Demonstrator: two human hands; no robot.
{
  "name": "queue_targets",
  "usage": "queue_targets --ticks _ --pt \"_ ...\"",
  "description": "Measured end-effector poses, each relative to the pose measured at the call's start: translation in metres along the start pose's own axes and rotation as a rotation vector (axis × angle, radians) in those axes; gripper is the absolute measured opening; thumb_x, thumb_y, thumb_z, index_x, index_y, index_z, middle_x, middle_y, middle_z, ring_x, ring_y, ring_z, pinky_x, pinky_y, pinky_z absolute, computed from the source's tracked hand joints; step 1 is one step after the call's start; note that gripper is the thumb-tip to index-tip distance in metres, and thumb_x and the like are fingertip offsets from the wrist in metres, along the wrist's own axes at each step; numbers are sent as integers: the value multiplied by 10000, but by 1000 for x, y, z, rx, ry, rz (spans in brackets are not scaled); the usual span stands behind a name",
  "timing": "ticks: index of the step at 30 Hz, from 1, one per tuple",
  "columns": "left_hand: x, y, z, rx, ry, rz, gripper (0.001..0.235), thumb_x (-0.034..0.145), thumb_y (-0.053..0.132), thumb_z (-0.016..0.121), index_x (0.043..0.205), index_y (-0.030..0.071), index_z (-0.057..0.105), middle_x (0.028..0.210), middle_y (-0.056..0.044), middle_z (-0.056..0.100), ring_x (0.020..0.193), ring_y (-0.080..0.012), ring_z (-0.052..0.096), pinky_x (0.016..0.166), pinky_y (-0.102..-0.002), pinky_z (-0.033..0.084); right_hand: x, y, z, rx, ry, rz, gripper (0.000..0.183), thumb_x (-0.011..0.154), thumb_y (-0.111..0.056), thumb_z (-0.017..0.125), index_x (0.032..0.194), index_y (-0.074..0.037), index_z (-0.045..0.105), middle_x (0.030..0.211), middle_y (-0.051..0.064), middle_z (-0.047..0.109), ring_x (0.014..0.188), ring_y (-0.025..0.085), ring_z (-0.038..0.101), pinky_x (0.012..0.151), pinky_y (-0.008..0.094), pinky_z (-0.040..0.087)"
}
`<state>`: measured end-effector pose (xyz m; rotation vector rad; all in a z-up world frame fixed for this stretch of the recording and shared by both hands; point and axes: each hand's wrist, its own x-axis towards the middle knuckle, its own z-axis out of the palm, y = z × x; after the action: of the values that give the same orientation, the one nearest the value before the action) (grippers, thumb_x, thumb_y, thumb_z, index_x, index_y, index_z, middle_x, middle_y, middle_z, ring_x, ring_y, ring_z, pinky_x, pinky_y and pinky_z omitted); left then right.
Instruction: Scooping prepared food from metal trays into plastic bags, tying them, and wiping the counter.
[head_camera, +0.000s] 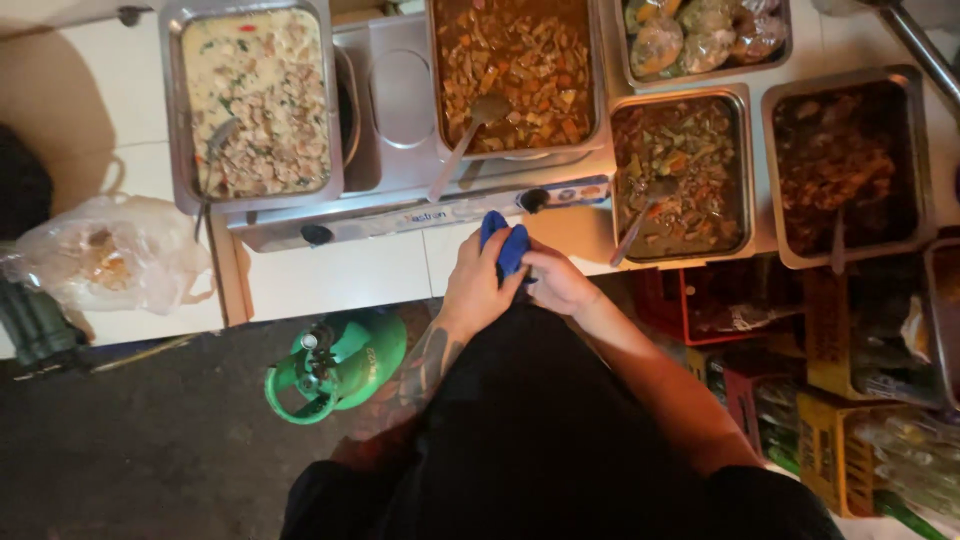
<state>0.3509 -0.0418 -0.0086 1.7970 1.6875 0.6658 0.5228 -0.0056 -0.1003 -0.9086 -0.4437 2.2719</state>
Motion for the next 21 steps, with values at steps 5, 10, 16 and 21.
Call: queue_targets --ticks 5,10,16,21 --pt "41 -9 -80 -77 360 55 422 885 57 641 1306 61 615 1148 -246 648 1128 -472 626 991 -521 516 -33 -68 113 -154 -188 -81 618 965 -268 615 1534 -116 426 1383 189 609 1178 290 669 902 434 580" --pt "138 -85 -118 -9 481 19 416 937 120 679 1346 138 604 1203 -195 640 1138 -439 650 970 -511 546 -17 -69 99 -346 -130 -197 684 964 -288 644 1544 -43 377 1417 202 583 1259 289 618 973 393 521" --pt "215 -144 -72 -213 177 -419 421 891 579 757 1178 283 674 1005 -119 753 1039 -349 722 874 -467 590 -10 -24 39 -342 160 -141 642 942 -349 669 1472 -42 476 1350 175 603 1188 317 626 955 438 496" --pt "240 -142 -74 -324 146 -536 345 828 615 751 959 304 680 862 11 746 934 -221 750 795 -384 582 -22 2 25 -188 326 -190 523 1001 -250 606 1430 15 466 1293 212 581 1165 333 644 912 377 532"
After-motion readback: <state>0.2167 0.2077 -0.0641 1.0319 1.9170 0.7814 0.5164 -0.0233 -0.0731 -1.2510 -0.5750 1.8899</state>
